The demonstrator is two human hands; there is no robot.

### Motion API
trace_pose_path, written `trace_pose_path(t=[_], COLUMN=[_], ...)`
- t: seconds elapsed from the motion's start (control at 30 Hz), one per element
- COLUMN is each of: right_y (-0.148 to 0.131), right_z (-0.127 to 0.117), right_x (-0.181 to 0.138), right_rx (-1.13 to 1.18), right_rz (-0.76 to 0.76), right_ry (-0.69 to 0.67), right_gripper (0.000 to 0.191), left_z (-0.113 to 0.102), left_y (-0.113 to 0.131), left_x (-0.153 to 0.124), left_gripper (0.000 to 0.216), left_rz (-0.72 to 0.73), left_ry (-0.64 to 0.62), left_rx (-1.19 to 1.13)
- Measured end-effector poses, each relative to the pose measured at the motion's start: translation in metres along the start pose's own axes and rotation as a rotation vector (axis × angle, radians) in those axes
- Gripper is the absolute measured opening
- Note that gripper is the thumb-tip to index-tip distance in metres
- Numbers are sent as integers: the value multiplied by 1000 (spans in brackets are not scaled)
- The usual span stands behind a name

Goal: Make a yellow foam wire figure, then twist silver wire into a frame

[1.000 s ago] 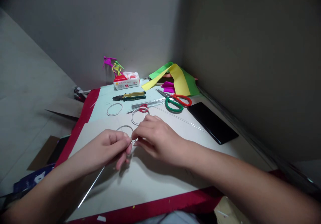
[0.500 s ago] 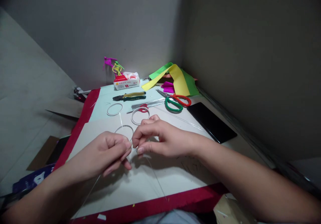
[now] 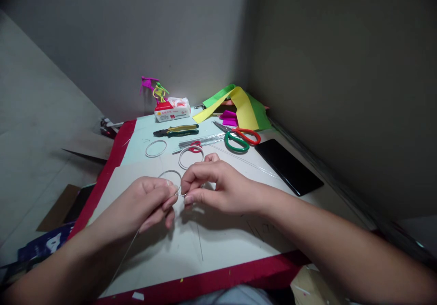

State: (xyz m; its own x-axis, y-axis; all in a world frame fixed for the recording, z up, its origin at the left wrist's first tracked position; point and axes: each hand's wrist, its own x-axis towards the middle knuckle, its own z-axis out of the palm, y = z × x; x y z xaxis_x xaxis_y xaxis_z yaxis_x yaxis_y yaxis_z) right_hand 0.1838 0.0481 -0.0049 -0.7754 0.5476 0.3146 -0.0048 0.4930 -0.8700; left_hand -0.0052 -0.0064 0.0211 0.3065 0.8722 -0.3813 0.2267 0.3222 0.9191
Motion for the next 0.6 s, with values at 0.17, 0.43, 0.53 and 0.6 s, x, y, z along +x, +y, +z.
trace_pose_path(t=[0.17, 0.43, 0.53, 0.6], right_y=[-1, 2, 4, 6], right_z=[1, 6, 11, 13], right_x=[0, -2, -2, -1], right_rx=[-34, -104, -127, -135], right_rz=[-17, -76, -61, -34], right_ry=[46, 165, 252, 305], right_gripper=[7, 9, 10, 9], left_z=[4, 9, 10, 9], left_y=[-2, -8, -10, -11], left_x=[-1, 2, 4, 5], left_gripper=[29, 29, 29, 30], left_rz=[43, 109, 109, 107], left_ry=[34, 74, 98, 114], left_rx=[-66, -181, -237, -255])
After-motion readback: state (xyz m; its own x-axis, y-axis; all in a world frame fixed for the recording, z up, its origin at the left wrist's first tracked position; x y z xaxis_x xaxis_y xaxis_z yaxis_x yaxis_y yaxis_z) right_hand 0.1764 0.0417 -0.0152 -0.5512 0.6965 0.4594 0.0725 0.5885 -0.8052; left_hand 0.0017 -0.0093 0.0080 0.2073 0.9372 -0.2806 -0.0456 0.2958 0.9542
